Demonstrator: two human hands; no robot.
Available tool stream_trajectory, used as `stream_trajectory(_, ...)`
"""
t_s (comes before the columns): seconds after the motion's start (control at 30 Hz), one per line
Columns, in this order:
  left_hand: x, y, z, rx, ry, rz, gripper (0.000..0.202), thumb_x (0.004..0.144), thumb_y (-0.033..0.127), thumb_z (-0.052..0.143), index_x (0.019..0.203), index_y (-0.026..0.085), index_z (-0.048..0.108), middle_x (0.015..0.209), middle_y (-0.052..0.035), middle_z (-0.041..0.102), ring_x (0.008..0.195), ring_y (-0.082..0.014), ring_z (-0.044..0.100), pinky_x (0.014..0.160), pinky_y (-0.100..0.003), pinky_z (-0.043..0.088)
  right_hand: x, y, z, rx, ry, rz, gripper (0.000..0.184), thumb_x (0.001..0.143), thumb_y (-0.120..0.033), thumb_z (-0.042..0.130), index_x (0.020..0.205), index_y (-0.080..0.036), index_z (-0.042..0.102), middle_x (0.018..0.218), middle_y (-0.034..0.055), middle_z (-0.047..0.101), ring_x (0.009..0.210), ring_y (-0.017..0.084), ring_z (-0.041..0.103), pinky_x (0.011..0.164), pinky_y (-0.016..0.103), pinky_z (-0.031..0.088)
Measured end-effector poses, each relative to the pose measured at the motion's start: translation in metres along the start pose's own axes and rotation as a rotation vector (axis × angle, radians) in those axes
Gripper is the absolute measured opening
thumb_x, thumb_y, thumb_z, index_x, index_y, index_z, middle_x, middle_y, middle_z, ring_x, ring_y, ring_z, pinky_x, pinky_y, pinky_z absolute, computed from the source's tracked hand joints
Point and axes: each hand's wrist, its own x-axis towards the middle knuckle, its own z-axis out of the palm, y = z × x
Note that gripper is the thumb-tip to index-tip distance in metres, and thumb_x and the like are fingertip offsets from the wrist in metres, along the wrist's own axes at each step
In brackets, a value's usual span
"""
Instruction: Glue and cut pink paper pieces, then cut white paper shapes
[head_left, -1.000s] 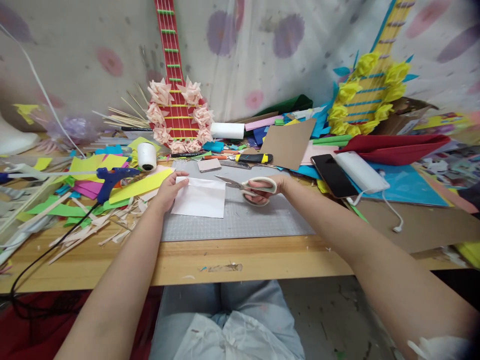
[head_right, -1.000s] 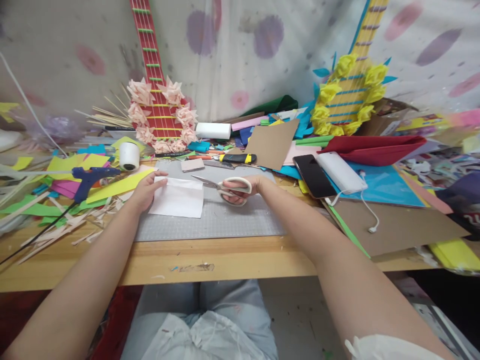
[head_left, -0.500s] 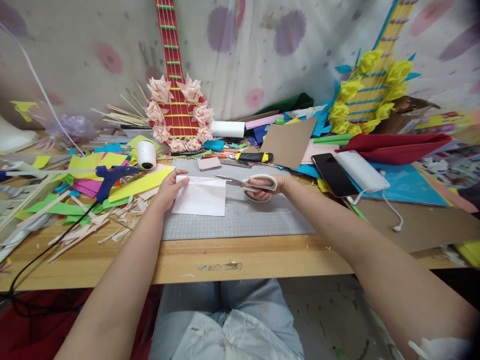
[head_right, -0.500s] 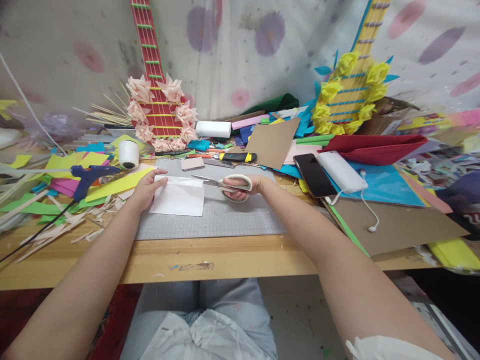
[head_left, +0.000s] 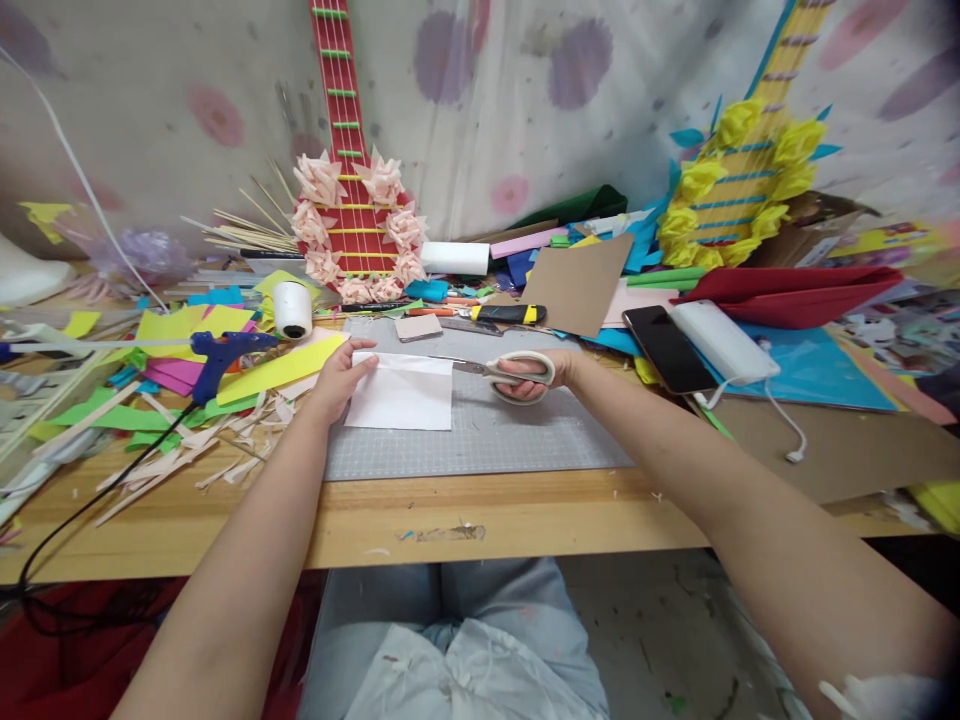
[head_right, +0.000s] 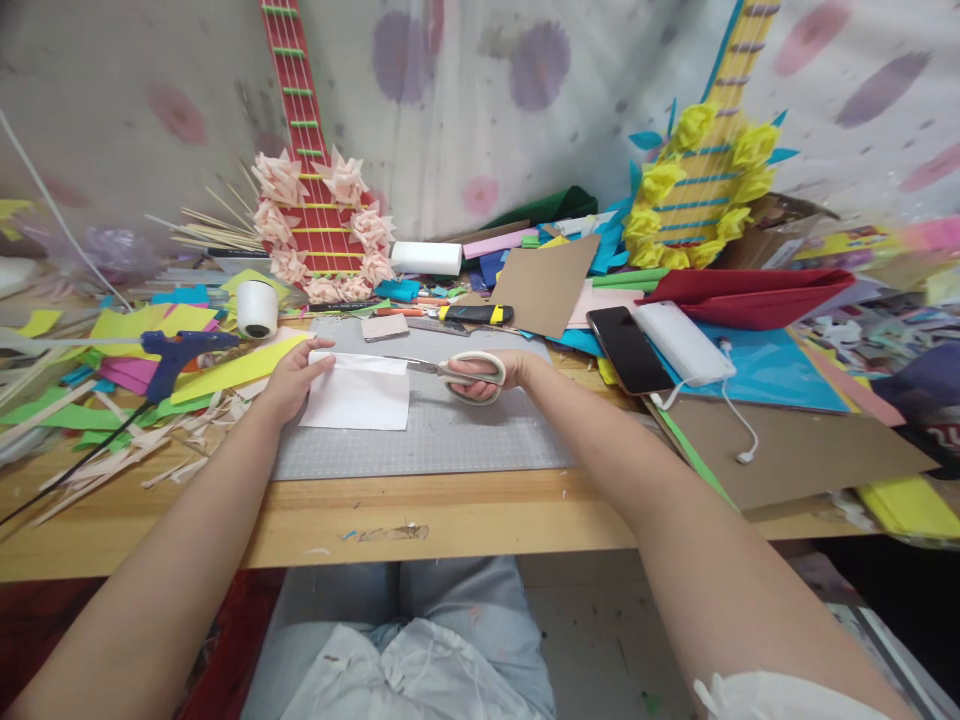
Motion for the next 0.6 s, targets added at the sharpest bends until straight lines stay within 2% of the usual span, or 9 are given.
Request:
stream_trajectory(0.23, 0.0011, -0.0021, 0.0, 0.004, 0.002, 0.009, 0.046, 0.057, 0.031, 0.071, 0.098, 0.018, 0.055, 0.064, 0.0041, 0.054, 0.052, -0.0102, 0.05, 0.05, -0.021, 0.037, 0.0018, -0.0027, 0.0024, -0.014, -0.024, 0.015, 0.052, 0.079, -0.065, 0.039, 0.071, -0.014, 0.043, 0.052, -0.008, 0.03, 0.039, 0.001, 0.023, 0.032, 0.012, 0.019)
stream_trajectory(0.47, -0.0015, 0.0004, 0.0014, -0.016, -0.006, 0.015, 0.045, 0.058, 0.031, 0.071, 0.098, 0.019, 0.053, 0.067, 0.0039, 0.056, 0.053, -0.01, 0.051, 0.052, -0.022, 0.038, 0.0011, -0.0044, 0.0033, -0.112, -0.009, 0.025, 0.057, 0.075, -0.07, 0.04, 0.07, -0.014, 0.046, 0.055, -0.0039, 0.039, 0.044, 0.005, 0.034, 0.037, 0.017, 0.027)
stream_trajectory(0.6, -0.0008, 0.0003, 0.0011, -0.016, -0.017, 0.022, 0.044, 0.059, 0.03, 0.07, 0.098, 0.019, 0.053, 0.064, 0.0044, 0.055, 0.051, -0.0097, 0.05, 0.05, -0.021, 0.037, 0.0044, -0.0064, 0.0022, -0.122, -0.036, 0.044, 0.06, 0.071, -0.074, 0.039, 0.073, -0.015, 0.049, 0.057, -0.0031, 0.041, 0.045, 0.006, 0.034, 0.038, 0.019, 0.028)
